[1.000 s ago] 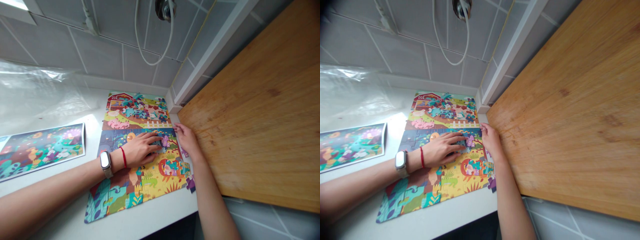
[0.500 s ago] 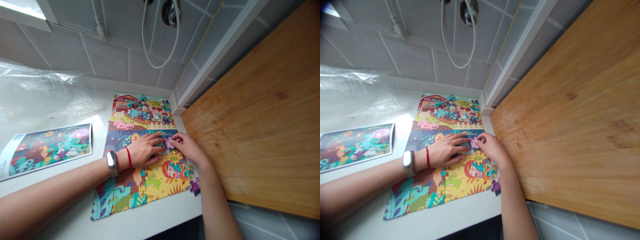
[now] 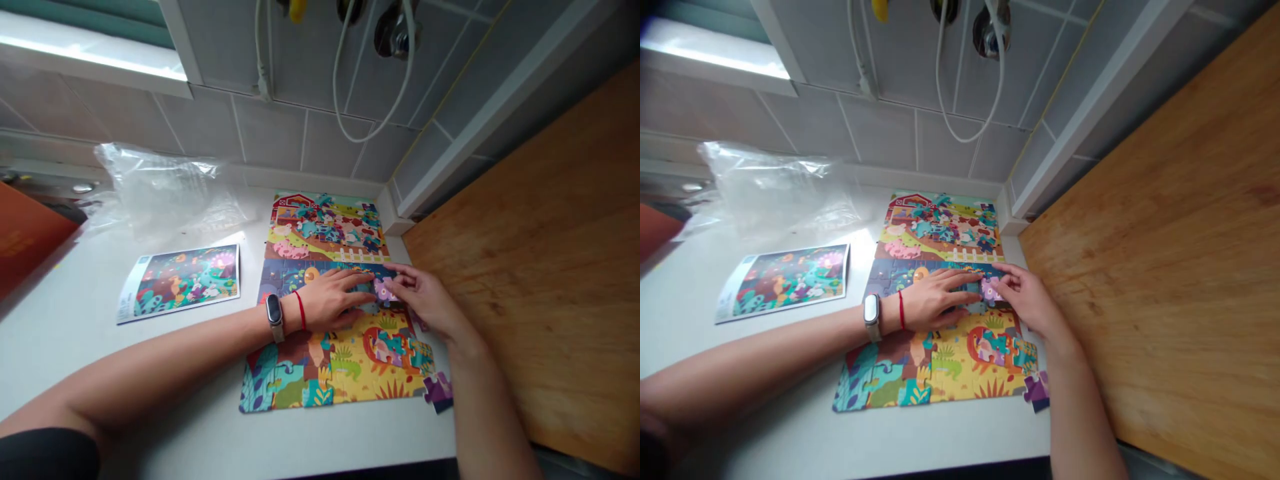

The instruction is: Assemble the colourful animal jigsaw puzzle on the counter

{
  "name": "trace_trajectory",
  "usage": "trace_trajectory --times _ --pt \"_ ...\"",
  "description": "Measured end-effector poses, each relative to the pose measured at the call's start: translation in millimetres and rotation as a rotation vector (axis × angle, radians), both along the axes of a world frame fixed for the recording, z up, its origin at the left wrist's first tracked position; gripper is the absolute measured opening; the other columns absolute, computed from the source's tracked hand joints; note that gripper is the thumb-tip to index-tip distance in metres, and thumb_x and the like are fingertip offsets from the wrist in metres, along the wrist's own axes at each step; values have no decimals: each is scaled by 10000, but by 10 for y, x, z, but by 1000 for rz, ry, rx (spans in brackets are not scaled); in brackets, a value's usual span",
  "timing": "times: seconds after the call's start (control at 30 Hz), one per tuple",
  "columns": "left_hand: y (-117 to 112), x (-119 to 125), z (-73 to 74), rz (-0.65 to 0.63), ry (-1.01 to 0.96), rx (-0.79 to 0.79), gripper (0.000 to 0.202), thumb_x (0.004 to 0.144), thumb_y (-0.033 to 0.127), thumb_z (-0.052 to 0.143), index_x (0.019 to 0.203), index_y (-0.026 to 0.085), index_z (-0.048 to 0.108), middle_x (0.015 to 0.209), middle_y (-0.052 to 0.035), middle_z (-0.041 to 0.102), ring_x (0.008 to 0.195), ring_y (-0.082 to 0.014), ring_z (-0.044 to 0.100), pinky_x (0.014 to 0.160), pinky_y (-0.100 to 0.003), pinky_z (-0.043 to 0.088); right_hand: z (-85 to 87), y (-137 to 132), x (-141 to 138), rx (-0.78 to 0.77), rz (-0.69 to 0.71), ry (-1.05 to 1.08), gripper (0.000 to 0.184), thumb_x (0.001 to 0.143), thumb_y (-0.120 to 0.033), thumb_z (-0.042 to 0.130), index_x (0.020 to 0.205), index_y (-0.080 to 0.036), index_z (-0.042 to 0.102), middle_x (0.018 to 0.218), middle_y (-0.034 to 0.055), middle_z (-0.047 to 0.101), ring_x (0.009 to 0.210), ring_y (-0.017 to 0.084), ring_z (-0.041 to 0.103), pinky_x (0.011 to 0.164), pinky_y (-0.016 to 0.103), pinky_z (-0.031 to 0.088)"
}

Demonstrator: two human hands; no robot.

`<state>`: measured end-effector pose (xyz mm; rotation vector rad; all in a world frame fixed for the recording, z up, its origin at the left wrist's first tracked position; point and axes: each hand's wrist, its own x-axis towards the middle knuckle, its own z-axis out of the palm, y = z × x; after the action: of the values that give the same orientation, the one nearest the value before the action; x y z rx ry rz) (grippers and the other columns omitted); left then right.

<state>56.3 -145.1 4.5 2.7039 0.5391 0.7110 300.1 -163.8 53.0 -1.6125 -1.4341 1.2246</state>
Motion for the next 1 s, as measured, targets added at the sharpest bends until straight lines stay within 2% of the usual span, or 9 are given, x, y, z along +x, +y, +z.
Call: trace_trajectory --times 0.1,0.17,0.27,0.37,0.5,0.63,0.87,1.0 --pt "-6 -1 51 59 -106 -21 373 1010 254 538 1363 179 633 1519 -140 578 1292 -303 610 1044 -479 538 46 1 -31 -5 -72 37 547 688 -606 857 1024 -189 744 660 -19 640 527 123 536 450 240 407" --pt "-5 -10 90 121 -198 -61 324 1004 220 505 1283 166 659 1410 -125 661 1199 -269 656 997 -442 558 56 5 -53 25 -137 79 524 660 -604 887 943 -197 716 653 -16 641 522 120 539 437 228 409" --pt "4 -28 127 187 -276 -147 262 994 203 476 1149 173 685 1186 -110 745 1070 -233 694 950 -404 574 60 5 -96 76 -207 163 525 601 -584 938 826 -218 636 674 -17 647 553 132 591 474 236 494" --pt "13 -38 132 208 -298 -230 248 989 219 477 1112 183 690 1089 -102 756 1031 -225 708 933 -392 587 59 -9 -146 67 -218 236 522 585 -550 963 794 -220 617 718 -17 670 594 134 640 562 258 581" --pt "20 -32 121 154 -311 -271 285 986 202 467 1153 182 697 1146 -99 759 1085 -216 713 975 -387 593 50 -30 -191 14 -184 309 504 584 -514 983 785 -207 637 715 -9 703 635 141 689 634 257 621" --pt "23 -26 119 111 -330 -265 316 993 198 464 1208 170 694 1208 -108 754 1131 -213 715 984 -385 603 57 -33 -200 -25 -195 353 501 561 -489 1002 778 -198 656 698 3 728 637 152 712 620 248 624" --pt "15 -38 116 112 -371 -269 369 982 190 505 1304 203 684 1257 -94 747 1133 -211 732 956 -368 620 112 -36 -209 -28 -232 412 461 525 -441 1029 717 -187 696 701 -14 724 601 105 662 585 192 593" --pt "10 -36 101 116 -377 -265 399 979 183 497 1333 219 679 1271 -87 747 1146 -201 729 964 -361 621 106 -40 -189 -40 -221 433 450 533 -462 1026 696 -185 711 685 -19 706 601 90 644 586 166 577"
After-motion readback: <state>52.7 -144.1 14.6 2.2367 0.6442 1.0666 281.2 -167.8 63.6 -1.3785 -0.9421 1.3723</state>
